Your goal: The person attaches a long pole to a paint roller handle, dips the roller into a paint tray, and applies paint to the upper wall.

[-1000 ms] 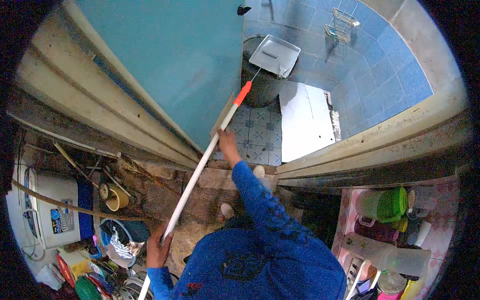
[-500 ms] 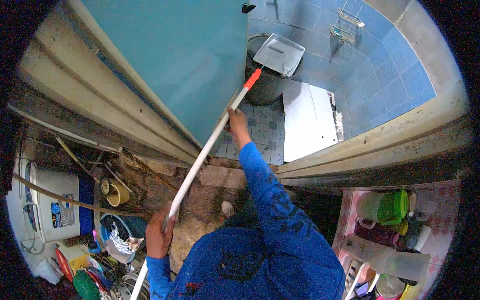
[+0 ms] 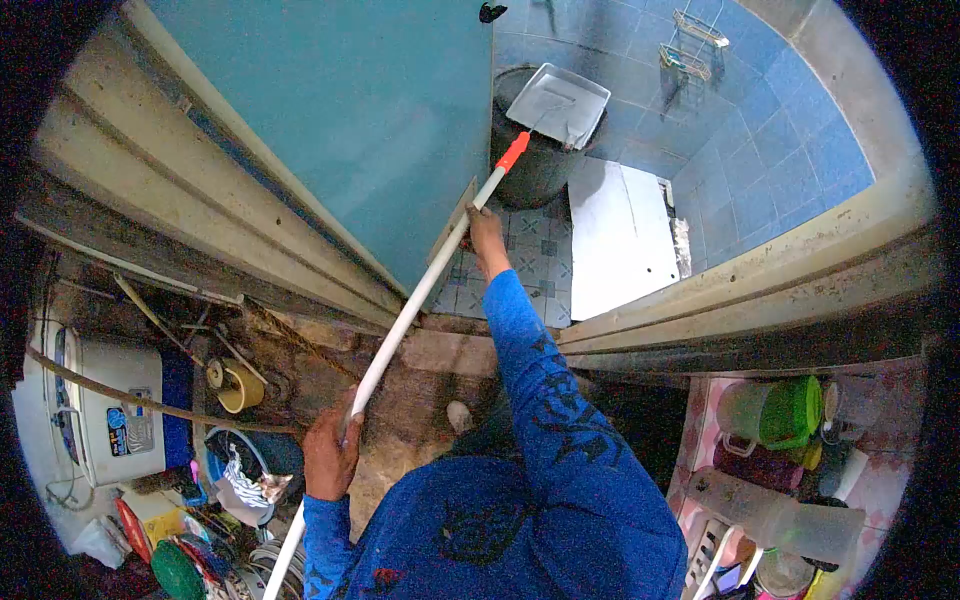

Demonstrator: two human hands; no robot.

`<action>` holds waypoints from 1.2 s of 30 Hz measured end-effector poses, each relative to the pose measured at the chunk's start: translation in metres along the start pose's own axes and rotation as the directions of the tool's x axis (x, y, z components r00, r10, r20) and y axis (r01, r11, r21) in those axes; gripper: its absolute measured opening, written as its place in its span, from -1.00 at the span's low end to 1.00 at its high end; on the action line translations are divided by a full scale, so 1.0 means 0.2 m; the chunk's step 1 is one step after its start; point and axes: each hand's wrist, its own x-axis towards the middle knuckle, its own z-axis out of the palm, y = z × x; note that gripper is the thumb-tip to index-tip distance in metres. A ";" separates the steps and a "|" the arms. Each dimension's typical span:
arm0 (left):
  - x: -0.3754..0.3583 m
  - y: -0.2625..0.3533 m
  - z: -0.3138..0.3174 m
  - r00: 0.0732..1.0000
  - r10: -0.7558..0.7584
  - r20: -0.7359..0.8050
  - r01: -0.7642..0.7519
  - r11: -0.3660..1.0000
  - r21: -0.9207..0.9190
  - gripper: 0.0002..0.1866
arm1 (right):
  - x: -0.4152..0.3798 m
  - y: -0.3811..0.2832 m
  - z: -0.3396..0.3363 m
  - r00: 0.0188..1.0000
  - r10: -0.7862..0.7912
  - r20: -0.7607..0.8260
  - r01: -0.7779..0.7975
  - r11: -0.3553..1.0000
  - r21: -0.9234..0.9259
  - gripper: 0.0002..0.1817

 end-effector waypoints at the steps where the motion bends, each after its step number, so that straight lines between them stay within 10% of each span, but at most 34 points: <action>1: 0.00 0.00 0.00 1.000 0.001 0.001 -0.001 1.000 0.000 -0.59 | 0.00 0.01 0.00 1.000 0.000 -0.002 0.000 1.000 0.000 -0.71; 30: -0.35 -0.38 -0.04 0.996 -0.081 0.040 0.083 0.995 -0.057 -0.63 | -0.22 0.50 0.12 0.999 0.020 0.025 -0.016 0.989 -0.144 -0.73; 36: -0.27 -0.27 -0.04 0.996 -0.087 0.016 0.088 0.993 -0.081 -0.65 | -0.30 0.20 0.15 0.990 0.114 0.086 -0.111 0.993 -0.046 -0.73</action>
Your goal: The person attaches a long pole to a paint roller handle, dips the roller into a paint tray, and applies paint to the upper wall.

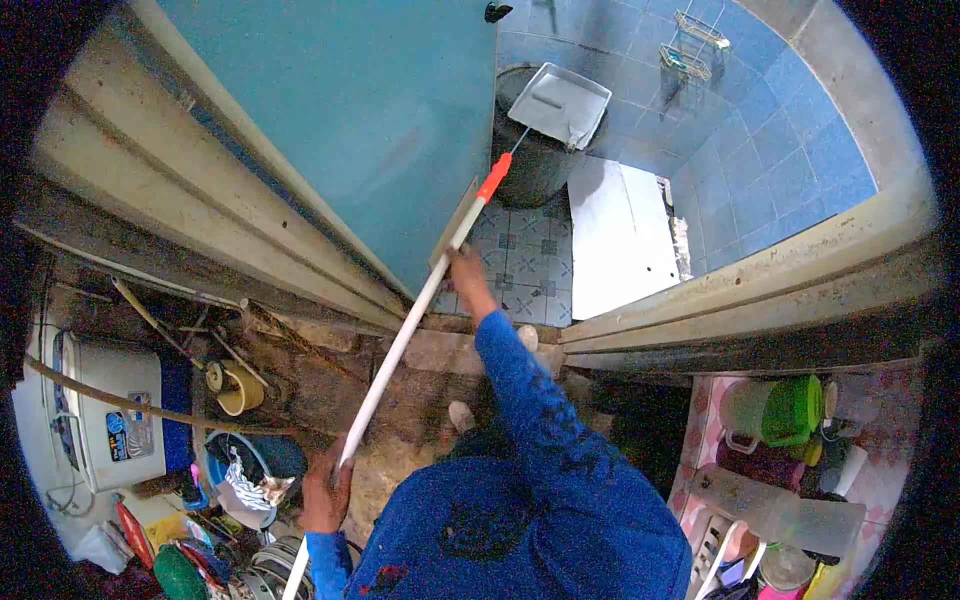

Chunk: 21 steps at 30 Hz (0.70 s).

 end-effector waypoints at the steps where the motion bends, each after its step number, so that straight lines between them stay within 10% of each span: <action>1: 0.06 0.06 0.01 0.999 0.032 -0.017 -0.032 0.999 0.041 -0.65 | 0.06 -0.04 -0.03 1.000 -0.023 -0.014 0.023 1.000 -0.016 -0.73; 21: -0.22 -0.06 -0.22 0.999 0.010 -0.038 -0.005 0.990 0.139 -0.65 | -0.30 -0.02 0.13 0.996 0.051 0.067 -0.055 0.997 0.051 -0.75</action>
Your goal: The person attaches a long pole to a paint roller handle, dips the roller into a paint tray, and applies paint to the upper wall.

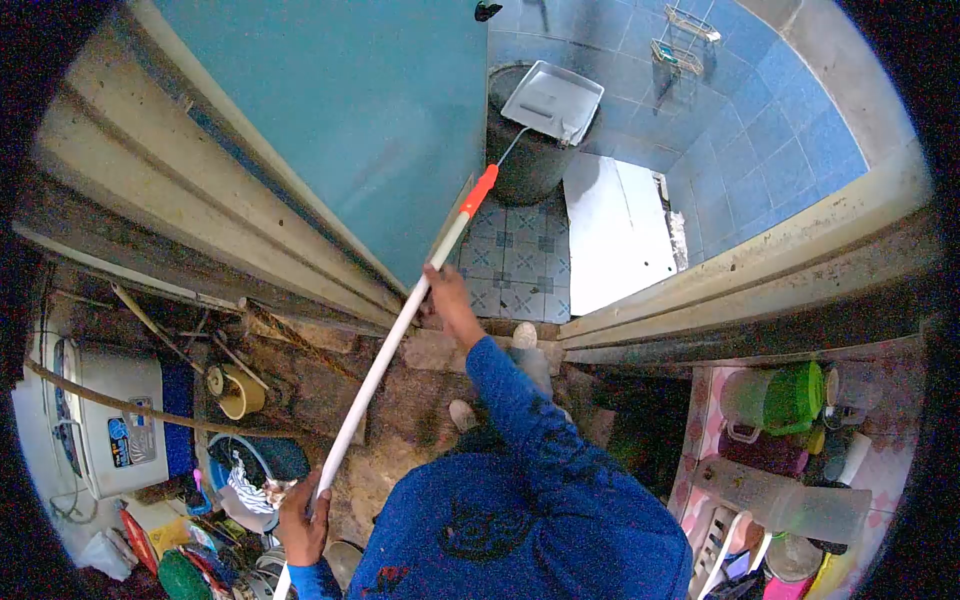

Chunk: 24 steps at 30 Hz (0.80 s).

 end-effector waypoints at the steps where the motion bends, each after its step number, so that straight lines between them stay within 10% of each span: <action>1: 0.05 0.08 -0.01 0.998 -0.054 0.026 0.055 0.997 -0.054 -0.64 | 0.04 -0.04 -0.04 0.999 -0.040 0.001 0.040 0.999 -0.034 -0.75; 11: 0.30 0.09 0.17 0.996 0.092 0.011 -0.090 0.990 -0.105 -0.63 | 0.28 -0.07 -0.11 0.985 -0.112 -0.131 0.106 0.993 -0.050 -0.73; 19: -0.05 -0.18 0.06 0.973 -0.183 0.143 0.217 0.937 -0.273 -0.57 | 0.02 0.22 0.02 0.999 -0.040 -0.009 0.039 0.997 -0.071 -0.71; 24: 0.17 0.00 0.12 0.986 -0.119 0.118 0.137 0.978 -0.158 -0.58 | 0.22 0.08 -0.08 0.998 -0.069 0.008 0.069 0.998 0.008 -0.71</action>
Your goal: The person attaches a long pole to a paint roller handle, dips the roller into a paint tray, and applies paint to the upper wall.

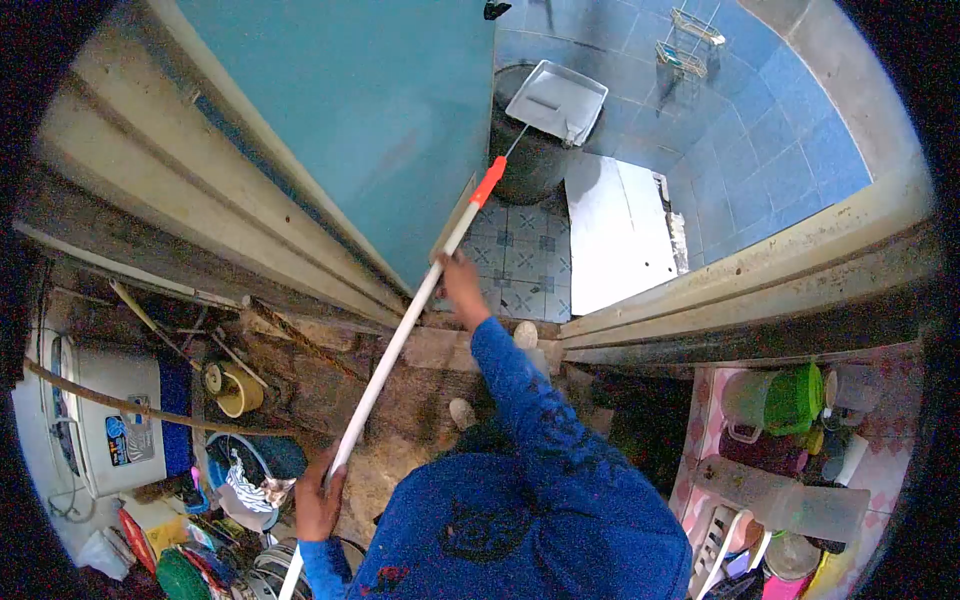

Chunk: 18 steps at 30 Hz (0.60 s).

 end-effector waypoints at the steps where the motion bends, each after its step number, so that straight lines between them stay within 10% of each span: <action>1: 0.07 0.07 0.02 0.999 0.040 -0.005 -0.040 0.999 -0.012 -0.59 | 0.05 -0.05 -0.02 0.998 -0.020 -0.061 0.019 1.000 -0.016 -0.72; 12: -0.02 -0.26 0.16 0.988 0.149 -0.048 -0.150 0.988 -0.023 -0.61 | -0.11 0.04 0.03 0.994 0.058 -0.089 -0.073 0.983 -0.169 -0.69; 18: -0.23 -0.37 0.13 0.991 -0.130 0.014 0.130 0.991 0.004 -0.61 | -0.14 0.28 0.00 0.989 0.134 0.061 -0.127 0.986 -0.107 -0.63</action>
